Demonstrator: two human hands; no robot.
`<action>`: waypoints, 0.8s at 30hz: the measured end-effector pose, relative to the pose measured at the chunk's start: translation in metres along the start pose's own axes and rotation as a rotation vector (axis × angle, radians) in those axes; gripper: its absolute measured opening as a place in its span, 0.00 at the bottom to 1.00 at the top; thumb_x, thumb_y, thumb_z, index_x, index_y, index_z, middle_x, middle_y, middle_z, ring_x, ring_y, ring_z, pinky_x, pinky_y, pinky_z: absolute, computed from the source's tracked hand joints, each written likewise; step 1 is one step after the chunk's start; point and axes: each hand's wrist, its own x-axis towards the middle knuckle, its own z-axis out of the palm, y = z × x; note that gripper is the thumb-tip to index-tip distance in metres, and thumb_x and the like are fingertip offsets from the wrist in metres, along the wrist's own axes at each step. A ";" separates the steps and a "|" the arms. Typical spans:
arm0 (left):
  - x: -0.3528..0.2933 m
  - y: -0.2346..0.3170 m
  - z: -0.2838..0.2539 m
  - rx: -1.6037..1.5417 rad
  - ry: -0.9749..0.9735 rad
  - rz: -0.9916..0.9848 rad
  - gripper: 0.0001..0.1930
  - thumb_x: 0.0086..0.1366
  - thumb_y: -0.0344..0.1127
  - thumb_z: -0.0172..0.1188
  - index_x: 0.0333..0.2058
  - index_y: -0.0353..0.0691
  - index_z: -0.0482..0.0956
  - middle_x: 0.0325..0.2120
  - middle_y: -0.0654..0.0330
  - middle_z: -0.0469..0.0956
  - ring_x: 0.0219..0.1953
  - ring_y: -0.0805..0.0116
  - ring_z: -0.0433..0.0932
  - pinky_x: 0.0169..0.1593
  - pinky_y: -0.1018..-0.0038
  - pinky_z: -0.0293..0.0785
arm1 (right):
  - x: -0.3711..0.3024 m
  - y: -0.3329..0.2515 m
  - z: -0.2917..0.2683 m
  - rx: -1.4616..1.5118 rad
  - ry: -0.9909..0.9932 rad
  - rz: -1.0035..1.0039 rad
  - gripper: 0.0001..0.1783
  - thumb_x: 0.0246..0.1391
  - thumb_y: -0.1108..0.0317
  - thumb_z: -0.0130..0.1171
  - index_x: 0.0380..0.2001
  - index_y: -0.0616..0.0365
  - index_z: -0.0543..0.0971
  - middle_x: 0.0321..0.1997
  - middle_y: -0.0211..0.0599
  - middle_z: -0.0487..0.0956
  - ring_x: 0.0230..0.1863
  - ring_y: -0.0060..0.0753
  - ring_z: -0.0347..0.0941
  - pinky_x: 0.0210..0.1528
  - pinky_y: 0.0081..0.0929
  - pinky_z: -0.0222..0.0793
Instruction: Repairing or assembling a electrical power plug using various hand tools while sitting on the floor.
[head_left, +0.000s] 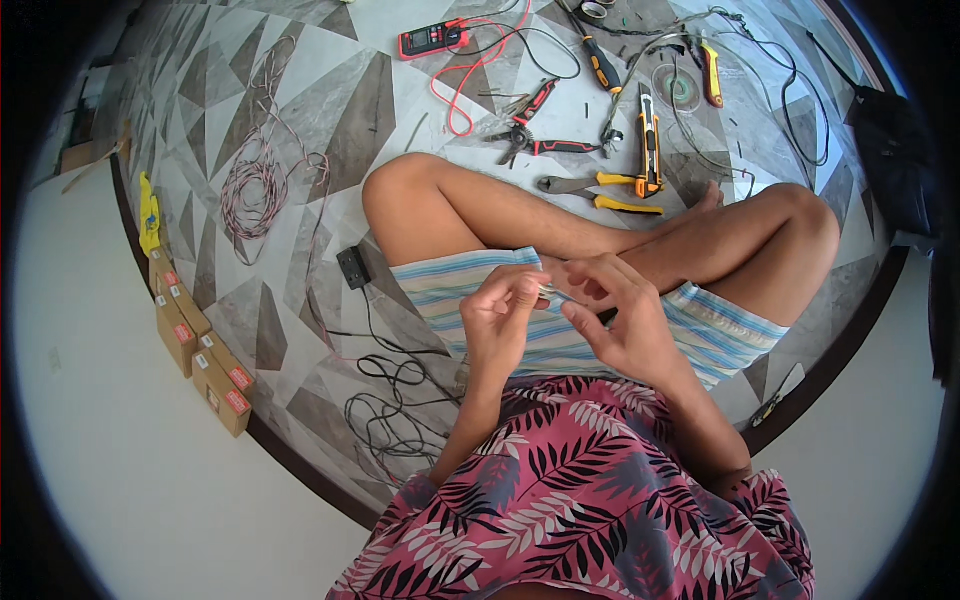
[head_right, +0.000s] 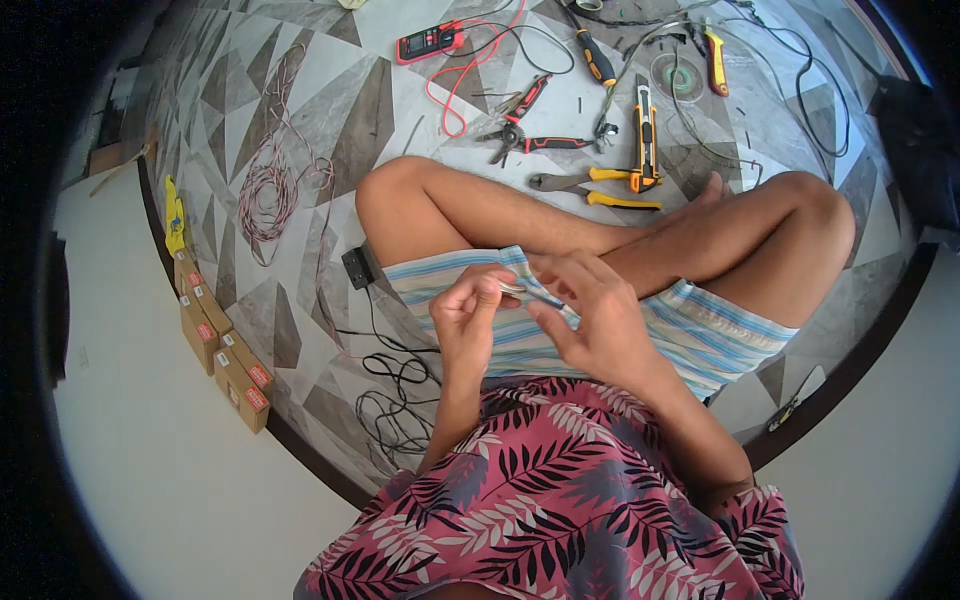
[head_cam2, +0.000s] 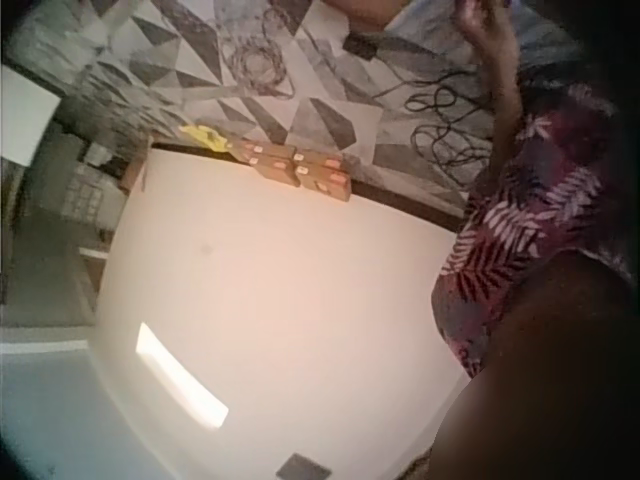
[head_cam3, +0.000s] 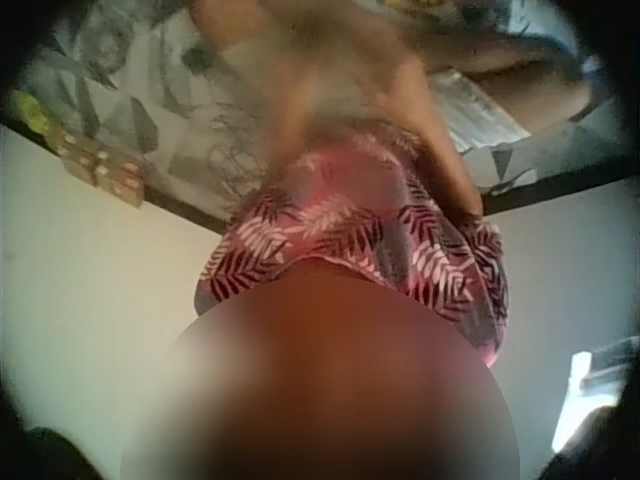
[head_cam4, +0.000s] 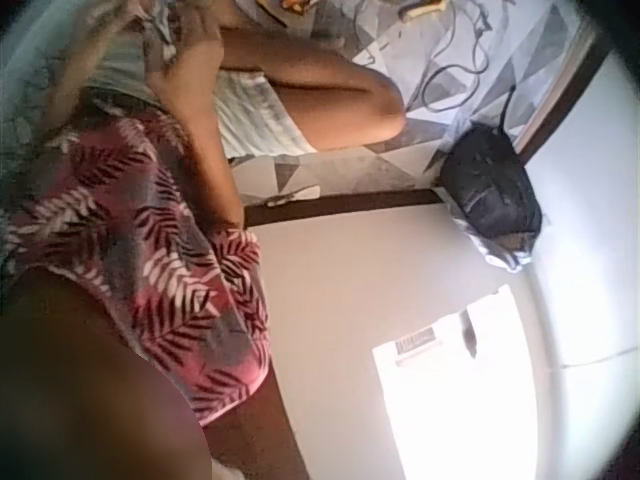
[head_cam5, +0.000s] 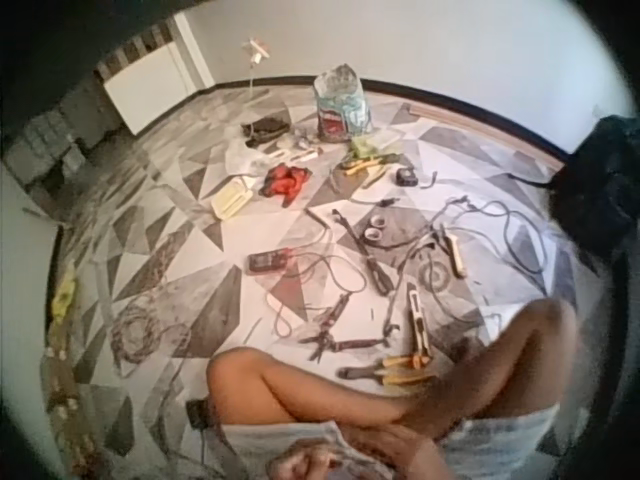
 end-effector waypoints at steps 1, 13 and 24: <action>0.000 0.000 0.001 -0.004 0.012 0.005 0.13 0.68 0.35 0.58 0.37 0.27 0.80 0.37 0.55 0.78 0.33 0.72 0.77 0.38 0.78 0.75 | 0.004 -0.003 0.001 0.065 0.045 -0.050 0.12 0.48 0.73 0.65 0.37 0.66 0.80 0.30 0.45 0.79 0.28 0.40 0.76 0.32 0.32 0.71; 0.001 0.009 -0.008 -0.102 0.140 0.091 0.18 0.71 0.40 0.53 0.40 0.26 0.80 0.40 0.59 0.75 0.36 0.77 0.73 0.40 0.79 0.71 | 0.034 -0.001 0.031 0.027 -0.123 -0.085 0.08 0.48 0.78 0.65 0.32 0.66 0.79 0.33 0.42 0.80 0.29 0.40 0.78 0.29 0.25 0.72; 0.003 0.003 -0.020 -0.328 0.150 0.154 0.15 0.70 0.39 0.54 0.39 0.29 0.78 0.35 0.59 0.78 0.39 0.73 0.77 0.45 0.77 0.73 | 0.035 0.005 0.038 0.201 -0.169 0.039 0.06 0.54 0.77 0.62 0.35 0.67 0.79 0.30 0.37 0.81 0.29 0.19 0.76 0.31 0.19 0.70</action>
